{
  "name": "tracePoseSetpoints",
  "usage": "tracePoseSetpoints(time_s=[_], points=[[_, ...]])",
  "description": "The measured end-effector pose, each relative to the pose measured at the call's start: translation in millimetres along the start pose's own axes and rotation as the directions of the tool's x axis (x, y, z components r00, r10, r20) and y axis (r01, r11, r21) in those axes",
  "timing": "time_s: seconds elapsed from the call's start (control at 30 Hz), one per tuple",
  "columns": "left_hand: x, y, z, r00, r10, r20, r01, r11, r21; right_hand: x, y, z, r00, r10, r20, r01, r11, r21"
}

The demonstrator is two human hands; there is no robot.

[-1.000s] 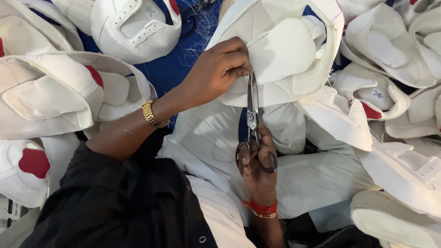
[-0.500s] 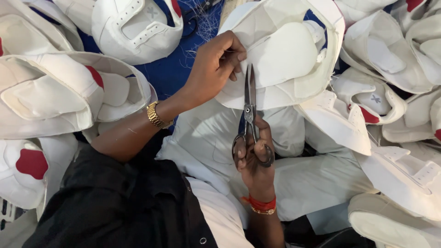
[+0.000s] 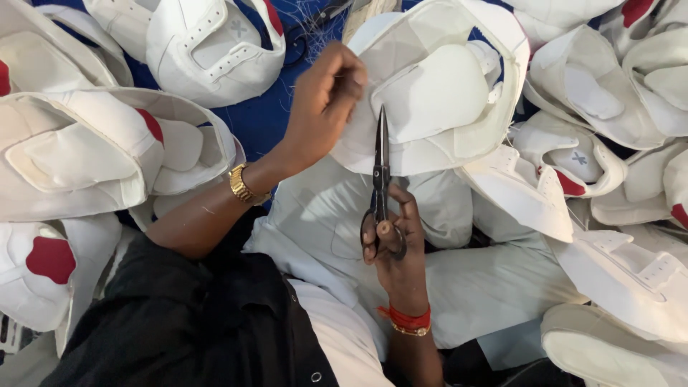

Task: The person trims excess threads and material from white shoe uppers using scissors.

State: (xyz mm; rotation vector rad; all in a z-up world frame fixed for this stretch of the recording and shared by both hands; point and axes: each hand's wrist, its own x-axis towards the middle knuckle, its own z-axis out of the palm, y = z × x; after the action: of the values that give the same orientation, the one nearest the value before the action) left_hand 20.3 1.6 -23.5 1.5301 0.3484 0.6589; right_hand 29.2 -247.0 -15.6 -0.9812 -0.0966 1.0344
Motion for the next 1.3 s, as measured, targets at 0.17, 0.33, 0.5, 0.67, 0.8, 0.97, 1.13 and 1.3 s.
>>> tracePoseSetpoints(time_s=[0.17,0.33,0.5,0.67,0.8,0.97,1.13,1.3], points=[[16.2,24.3,5.4,0.931,0.366,-0.009,-0.323,0.832,0.452,-4.0,6.7,-2.6,0.99,0.034,-0.137,-0.058,0.984,-0.171],[29.6,14.7,7.2,0.969,0.23,0.089,-0.247,0.899,0.363,-14.4,8.1,-4.1,0.99,-0.041,-0.136,-0.003,0.952,-0.305],[59.2,61.1,21.8,0.948,0.311,0.064,-0.309,0.95,-0.035,-25.7,-29.8,-30.0,0.767,-0.621,-0.162,0.457,0.705,-0.542],[95.3,118.7,107.2,0.894,0.447,-0.014,-0.433,0.857,-0.279,7.7,-158.0,15.2,0.515,-0.857,-0.036,0.669,0.427,-0.608],[114.8,114.6,161.9,0.883,0.418,0.213,-0.208,0.756,-0.621,24.3,-210.9,7.3,0.369,-0.895,-0.25,0.737,0.446,-0.508],[129.6,83.0,178.8,0.896,0.05,0.442,0.361,0.496,-0.789,43.0,-224.5,-25.3,0.276,-0.946,-0.171,0.668,0.316,-0.673],[143.3,54.7,170.1,0.791,-0.177,0.585,0.609,0.321,-0.725,69.5,-204.5,-47.4,0.314,-0.936,-0.159,0.465,0.298,-0.834],[149.0,52.1,176.6,0.737,0.133,0.663,0.538,0.478,-0.694,66.2,-190.9,-58.8,0.371,-0.921,-0.119,0.38,0.268,-0.885]])
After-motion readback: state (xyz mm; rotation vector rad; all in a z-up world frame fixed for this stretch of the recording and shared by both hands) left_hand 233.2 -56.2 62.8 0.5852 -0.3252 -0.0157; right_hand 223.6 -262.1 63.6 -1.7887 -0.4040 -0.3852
